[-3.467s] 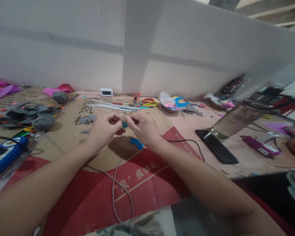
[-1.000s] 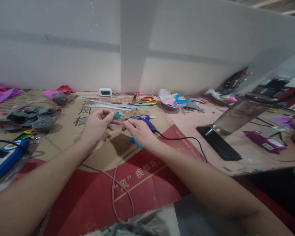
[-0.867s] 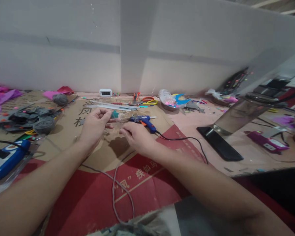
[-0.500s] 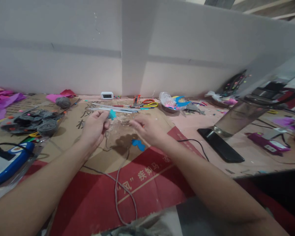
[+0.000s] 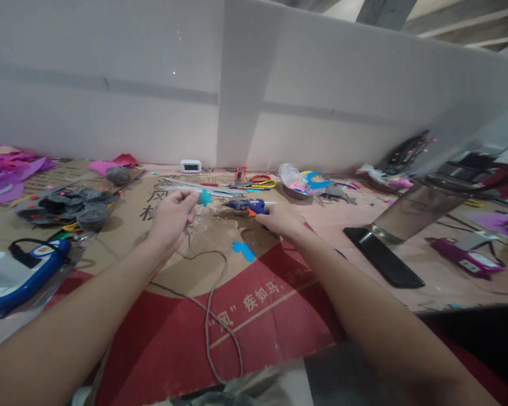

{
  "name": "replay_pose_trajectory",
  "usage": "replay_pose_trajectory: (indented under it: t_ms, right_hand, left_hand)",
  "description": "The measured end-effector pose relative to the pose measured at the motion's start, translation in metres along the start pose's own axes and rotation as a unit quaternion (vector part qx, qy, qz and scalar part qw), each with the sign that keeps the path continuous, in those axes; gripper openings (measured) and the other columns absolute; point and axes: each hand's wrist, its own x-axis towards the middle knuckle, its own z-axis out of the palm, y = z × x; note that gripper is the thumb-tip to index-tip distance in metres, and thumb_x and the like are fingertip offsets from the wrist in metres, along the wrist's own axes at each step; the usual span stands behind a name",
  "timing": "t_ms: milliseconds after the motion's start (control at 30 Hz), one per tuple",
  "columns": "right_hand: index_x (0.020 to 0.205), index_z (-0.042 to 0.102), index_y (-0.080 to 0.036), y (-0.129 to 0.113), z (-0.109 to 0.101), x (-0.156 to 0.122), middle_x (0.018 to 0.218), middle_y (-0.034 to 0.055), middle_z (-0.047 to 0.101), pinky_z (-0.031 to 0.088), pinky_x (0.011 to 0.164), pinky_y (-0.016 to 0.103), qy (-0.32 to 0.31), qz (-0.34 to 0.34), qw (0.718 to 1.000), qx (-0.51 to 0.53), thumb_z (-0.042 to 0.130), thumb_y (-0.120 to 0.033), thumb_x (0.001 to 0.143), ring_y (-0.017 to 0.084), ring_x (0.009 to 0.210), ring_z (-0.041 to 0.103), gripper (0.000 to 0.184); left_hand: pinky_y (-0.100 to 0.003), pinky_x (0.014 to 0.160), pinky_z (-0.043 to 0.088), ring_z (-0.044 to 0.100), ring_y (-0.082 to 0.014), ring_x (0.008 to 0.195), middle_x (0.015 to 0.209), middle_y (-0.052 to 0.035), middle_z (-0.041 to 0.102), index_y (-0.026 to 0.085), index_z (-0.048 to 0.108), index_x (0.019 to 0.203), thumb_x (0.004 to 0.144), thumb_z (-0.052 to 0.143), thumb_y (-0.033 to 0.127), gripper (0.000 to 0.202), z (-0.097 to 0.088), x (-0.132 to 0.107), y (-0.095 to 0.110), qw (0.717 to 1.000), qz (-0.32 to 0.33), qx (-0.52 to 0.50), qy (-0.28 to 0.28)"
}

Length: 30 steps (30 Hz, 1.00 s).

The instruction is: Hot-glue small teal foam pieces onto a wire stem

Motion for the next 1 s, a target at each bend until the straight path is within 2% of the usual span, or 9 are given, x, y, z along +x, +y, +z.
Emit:
replay_pose_trajectory:
  t_ms: [100, 200, 333, 433, 500, 600, 733, 833, 1000]
  right_hand:
    - [0.078, 0.053, -0.021, -0.006, -0.001, -0.001, 0.063, 0.0003, 0.054, 0.040, 0.047, 0.024, 0.042, -0.036, 0.986, 0.155, 0.053, -0.023, 0.076, 0.012, 0.052, 0.049, 0.003]
    - [0.094, 0.049, -0.024, -0.010, 0.003, -0.003, 0.077, -0.0003, 0.058, 0.047, 0.054, 0.025, 0.067, -0.083, 0.950, 0.292, 0.056, -0.025, 0.075, 0.012, 0.059, 0.052, 0.020]
    - [0.099, 0.044, -0.023, -0.022, 0.008, -0.017, 0.076, -0.0010, 0.059, 0.046, 0.054, 0.026, 0.035, -0.146, 0.923, 0.353, 0.056, -0.027, 0.076, 0.013, 0.062, 0.056, 0.027]
    - [0.100, 0.044, -0.021, -0.029, 0.009, -0.030, 0.075, -0.0002, 0.058, 0.046, 0.054, 0.027, 0.026, -0.188, 0.926, 0.325, 0.056, -0.030, 0.080, 0.013, 0.060, 0.055, 0.025]
    - [0.103, 0.048, -0.021, -0.032, 0.009, -0.036, 0.080, 0.0029, 0.060, 0.048, 0.058, 0.030, 0.045, -0.215, 0.937, 0.271, 0.055, -0.030, 0.082, 0.015, 0.065, 0.057, 0.024]
    - [0.109, 0.053, -0.020, -0.032, 0.009, -0.039, 0.099, 0.0097, 0.065, 0.052, 0.076, 0.038, 0.091, -0.273, 0.943, 0.169, 0.054, -0.026, 0.084, 0.022, 0.088, 0.061, 0.026]
    - [0.121, 0.052, -0.020, -0.035, 0.007, -0.041, 0.124, 0.0129, 0.061, 0.045, 0.098, 0.044, 0.129, -0.334, 0.928, 0.102, 0.052, -0.020, 0.087, 0.026, 0.114, 0.056, 0.034]
    - [0.125, 0.051, -0.019, -0.036, 0.007, -0.043, 0.125, 0.0128, 0.061, 0.043, 0.101, 0.045, 0.130, -0.345, 0.926, 0.082, 0.051, -0.020, 0.088, 0.027, 0.116, 0.056, 0.037]
    - [0.125, 0.050, -0.017, -0.035, 0.009, -0.043, 0.119, 0.0135, 0.064, 0.047, 0.096, 0.045, 0.128, -0.337, 0.931, 0.057, 0.050, -0.020, 0.087, 0.028, 0.109, 0.060, 0.038]
  left_hand:
    - [-0.023, 0.041, 0.019, 0.031, -0.0041, 0.041, 0.055, 0.0067, 0.043, 0.018, 0.057, 0.070, 0.073, 0.071, 0.029, 0.018, -0.002, 0.001, -0.001, 1.000, 0.002, 0.012, 0.002]
    - [-0.023, 0.041, 0.020, 0.032, -0.0045, 0.041, 0.054, 0.0064, 0.042, 0.018, 0.057, 0.069, 0.073, 0.071, 0.030, 0.019, -0.003, 0.002, -0.003, 1.000, 0.001, 0.025, 0.006]
    - [-0.022, 0.040, 0.018, 0.032, -0.0042, 0.041, 0.057, 0.0051, 0.047, 0.017, 0.060, 0.069, 0.072, 0.073, 0.032, 0.020, -0.005, 0.003, -0.005, 1.000, -0.007, 0.024, 0.012]
    - [-0.022, 0.039, 0.017, 0.032, -0.0038, 0.041, 0.058, 0.0043, 0.049, 0.017, 0.062, 0.071, 0.071, 0.074, 0.031, 0.019, -0.006, 0.004, -0.007, 1.000, -0.008, 0.024, 0.014]
    - [-0.021, 0.039, 0.017, 0.032, -0.0042, 0.041, 0.056, 0.0044, 0.048, 0.017, 0.063, 0.070, 0.071, 0.073, 0.031, 0.018, -0.006, 0.005, -0.008, 0.999, -0.007, 0.032, 0.017]
    - [-0.020, 0.040, 0.018, 0.030, -0.0051, 0.040, 0.049, 0.0055, 0.043, 0.018, 0.062, 0.068, 0.071, 0.072, 0.032, 0.017, -0.006, 0.005, -0.009, 0.999, -0.010, 0.044, 0.021]
    - [-0.021, 0.040, 0.017, 0.029, -0.0050, 0.041, 0.049, 0.0056, 0.042, 0.017, 0.062, 0.067, 0.072, 0.072, 0.031, 0.018, -0.006, 0.005, -0.009, 0.999, -0.011, 0.033, 0.022]
    - [-0.022, 0.040, 0.015, 0.030, -0.0045, 0.041, 0.051, 0.0051, 0.044, 0.016, 0.062, 0.067, 0.072, 0.073, 0.029, 0.017, -0.005, 0.005, -0.009, 0.999, -0.013, 0.017, 0.024]
    - [-0.021, 0.040, 0.015, 0.031, -0.0036, 0.041, 0.053, 0.0049, 0.044, 0.015, 0.061, 0.068, 0.072, 0.072, 0.025, 0.016, -0.002, 0.002, -0.007, 0.999, -0.015, 0.002, 0.037]
